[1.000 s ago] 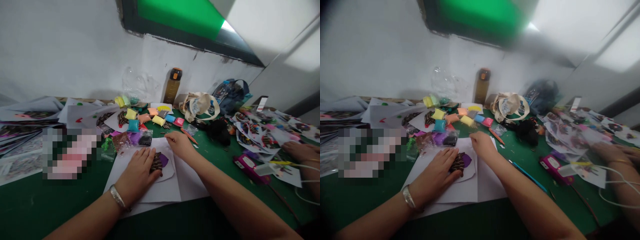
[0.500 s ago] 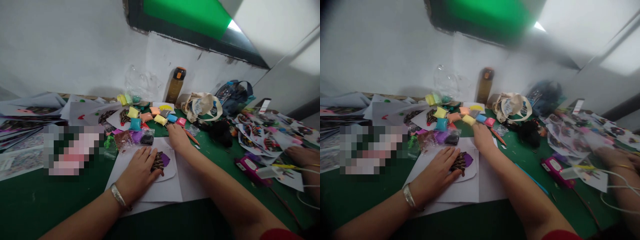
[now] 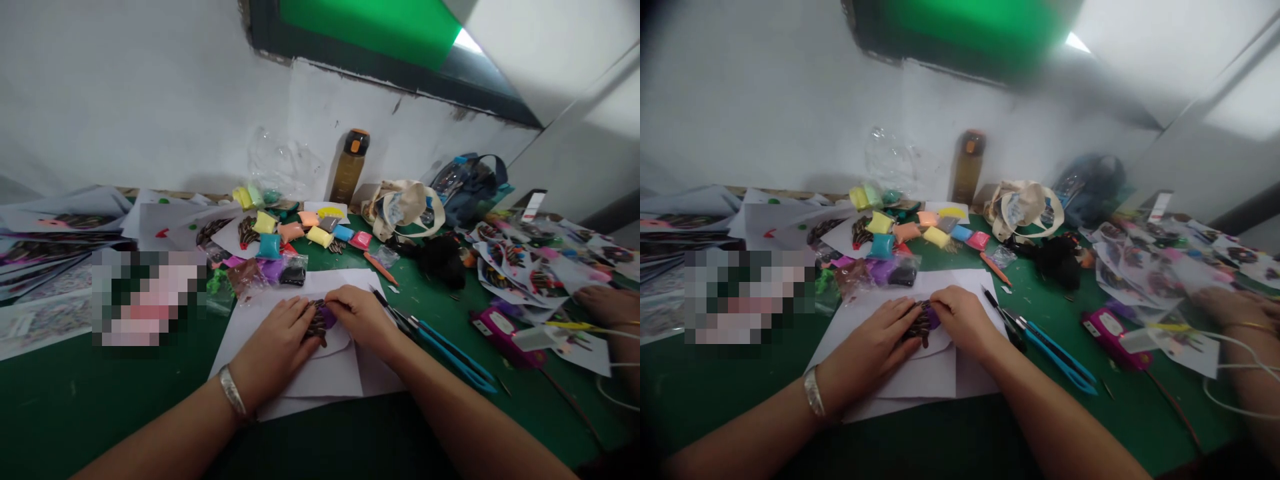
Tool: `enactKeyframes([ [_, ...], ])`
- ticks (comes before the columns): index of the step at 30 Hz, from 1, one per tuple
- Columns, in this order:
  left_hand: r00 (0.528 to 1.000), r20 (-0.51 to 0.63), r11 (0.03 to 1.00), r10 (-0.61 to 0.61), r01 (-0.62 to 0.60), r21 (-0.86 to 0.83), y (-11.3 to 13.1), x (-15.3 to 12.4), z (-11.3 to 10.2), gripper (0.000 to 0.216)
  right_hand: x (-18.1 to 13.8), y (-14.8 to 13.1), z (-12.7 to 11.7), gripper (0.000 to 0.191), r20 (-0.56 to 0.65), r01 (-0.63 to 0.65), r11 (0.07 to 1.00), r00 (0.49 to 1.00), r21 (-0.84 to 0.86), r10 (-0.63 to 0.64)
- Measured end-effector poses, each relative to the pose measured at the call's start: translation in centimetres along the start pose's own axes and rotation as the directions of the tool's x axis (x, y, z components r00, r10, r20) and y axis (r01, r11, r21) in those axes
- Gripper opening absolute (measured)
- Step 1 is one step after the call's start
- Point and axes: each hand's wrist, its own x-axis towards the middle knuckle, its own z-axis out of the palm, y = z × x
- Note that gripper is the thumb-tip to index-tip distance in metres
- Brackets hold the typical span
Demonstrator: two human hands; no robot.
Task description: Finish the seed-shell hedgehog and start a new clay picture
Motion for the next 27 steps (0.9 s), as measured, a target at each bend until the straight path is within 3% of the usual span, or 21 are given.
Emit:
enactKeyframes([
  [19, 0.997, 0.08, 0.998, 0.0, -0.006, 0.064, 0.1, 0.1, 0.2, 0.047, 0.5, 0.4, 1.5, 0.017, 0.037, 0.107, 0.989, 0.994, -0.103, -0.104],
  [27, 0.999, 0.041, 0.996, 0.019, -0.023, 0.088, 0.0, 0.0, 0.3, 0.047, -0.2, 0.7, 0.3, 0.009, -0.033, -0.031, 0.992, 0.999, -0.121, 0.027],
])
